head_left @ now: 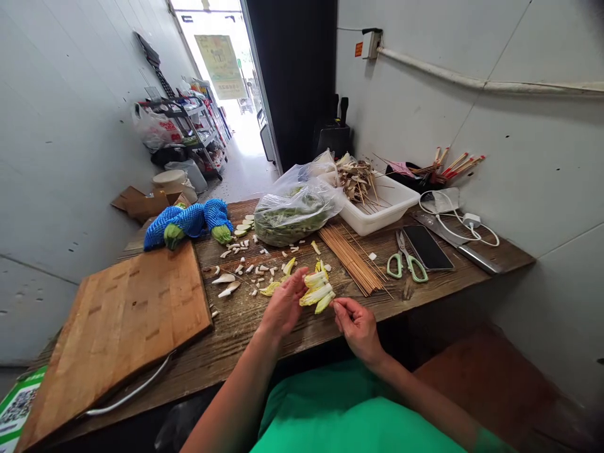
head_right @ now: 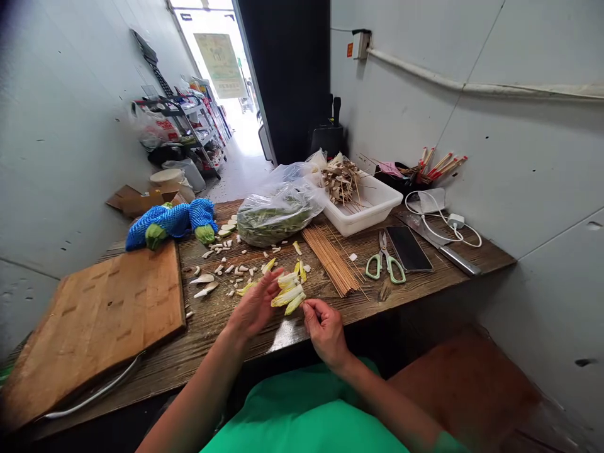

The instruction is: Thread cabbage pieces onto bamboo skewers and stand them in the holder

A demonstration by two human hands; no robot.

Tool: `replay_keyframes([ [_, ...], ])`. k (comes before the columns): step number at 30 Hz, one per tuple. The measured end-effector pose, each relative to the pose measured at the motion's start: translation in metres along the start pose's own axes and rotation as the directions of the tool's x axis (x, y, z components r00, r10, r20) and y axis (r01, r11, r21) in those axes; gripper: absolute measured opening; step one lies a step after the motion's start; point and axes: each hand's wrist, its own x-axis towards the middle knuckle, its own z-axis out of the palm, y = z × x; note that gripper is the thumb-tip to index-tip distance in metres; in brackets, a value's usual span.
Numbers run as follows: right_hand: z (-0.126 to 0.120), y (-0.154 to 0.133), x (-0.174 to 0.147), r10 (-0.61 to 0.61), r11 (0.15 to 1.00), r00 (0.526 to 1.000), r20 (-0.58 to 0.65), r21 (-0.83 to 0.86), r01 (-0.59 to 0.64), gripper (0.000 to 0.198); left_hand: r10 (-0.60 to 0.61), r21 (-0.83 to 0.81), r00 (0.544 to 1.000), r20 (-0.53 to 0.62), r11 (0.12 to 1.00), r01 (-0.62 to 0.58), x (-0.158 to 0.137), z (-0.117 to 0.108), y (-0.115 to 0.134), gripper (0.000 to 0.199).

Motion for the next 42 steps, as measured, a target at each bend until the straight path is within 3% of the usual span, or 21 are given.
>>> replay_keyframes([
  [2, -0.004, 0.000, 0.002, 0.002, 1.000, 1.000, -0.030, -0.006, -0.002, 0.033, 0.246, 0.258, 0.965, -0.088, 0.942, -0.216, -0.001, -0.014, 0.010, 0.044],
  [5, -0.012, 0.001, 0.006, 0.006, 1.000, 0.992, -0.125, -0.012, -0.008, 0.034, 0.480, 0.705, 0.877, -0.002, 0.623, -0.339, -0.001, -0.036, 0.025, 0.027],
  [8, -0.018, 0.003, 0.013, 0.026, 0.999, 0.978, -0.208, 0.038, -0.018, 0.034, 0.489, 0.900, 0.847, 0.208, 0.244, -0.361, 0.004, -0.047, 0.030, 0.016],
  [10, -0.021, 0.003, 0.017, 0.047, 0.997, 0.978, -0.204, 0.066, -0.034, 0.035, 0.484, 0.935, 0.827, 0.286, 0.049, -0.352, 0.010, -0.047, 0.028, 0.018],
  [12, -0.024, 0.002, 0.019, 0.065, 0.997, 0.988, -0.142, 0.055, -0.058, 0.035, 0.455, 0.952, 0.839, 0.300, -0.092, -0.290, 0.016, -0.044, 0.023, 0.022],
  [14, -0.026, -0.001, 0.019, 0.076, 0.997, 0.996, -0.040, 0.024, -0.075, 0.036, 0.430, 0.958, 0.857, 0.284, -0.160, -0.238, 0.022, -0.040, 0.021, 0.019],
  [16, -0.029, -0.006, 0.018, 0.081, 0.997, 0.994, 0.069, 0.004, -0.081, 0.035, 0.431, 0.961, 0.859, 0.275, -0.101, -0.257, 0.024, -0.037, 0.023, 0.010],
  [18, -0.032, -0.012, 0.015, 0.084, 0.996, 0.983, 0.163, -0.001, -0.085, 0.035, 0.406, 0.941, 0.885, 0.226, 0.143, -0.306, 0.024, -0.035, 0.029, 0.008],
  [21, -0.036, -0.016, 0.011, 0.083, 0.996, 0.962, 0.260, -0.001, -0.085, 0.035, 0.150, 0.754, 0.977, 0.152, 0.621, -0.213, 0.021, -0.033, 0.037, 0.025],
  [22, -0.036, -0.016, 0.011, 0.079, 0.997, 0.958, 0.275, 0.001, -0.082, 0.036, 0.052, 0.677, 0.987, 0.152, 0.722, -0.142, 0.020, -0.032, 0.039, 0.030],
  [24, -0.037, -0.015, 0.010, 0.074, 0.997, 0.956, 0.284, 0.006, -0.079, 0.036, -0.076, 0.545, 0.981, 0.181, 0.838, -0.036, 0.017, -0.029, 0.041, 0.034],
  [27, -0.035, -0.013, 0.010, 0.081, 0.996, 0.959, 0.272, 0.010, -0.087, 0.037, -0.167, 0.395, 0.966, 0.196, 0.915, 0.078, 0.013, -0.023, 0.041, 0.034],
  [31, -0.034, -0.013, 0.008, 0.084, 0.996, 0.962, 0.262, 0.014, -0.091, 0.036, -0.223, 0.282, 0.965, 0.135, 0.943, 0.179, 0.012, -0.017, 0.041, 0.031],
  [37, -0.035, -0.016, 0.006, 0.082, 0.996, 0.961, 0.262, 0.010, -0.088, 0.035, -0.226, 0.266, 0.962, 0.156, 0.947, 0.180, 0.012, -0.013, 0.038, 0.023],
  [42, -0.035, -0.017, 0.005, 0.074, 0.997, 0.962, 0.262, 0.003, -0.078, 0.037, -0.218, 0.320, 0.957, 0.191, 0.936, 0.149, 0.012, -0.012, 0.035, 0.027],
])
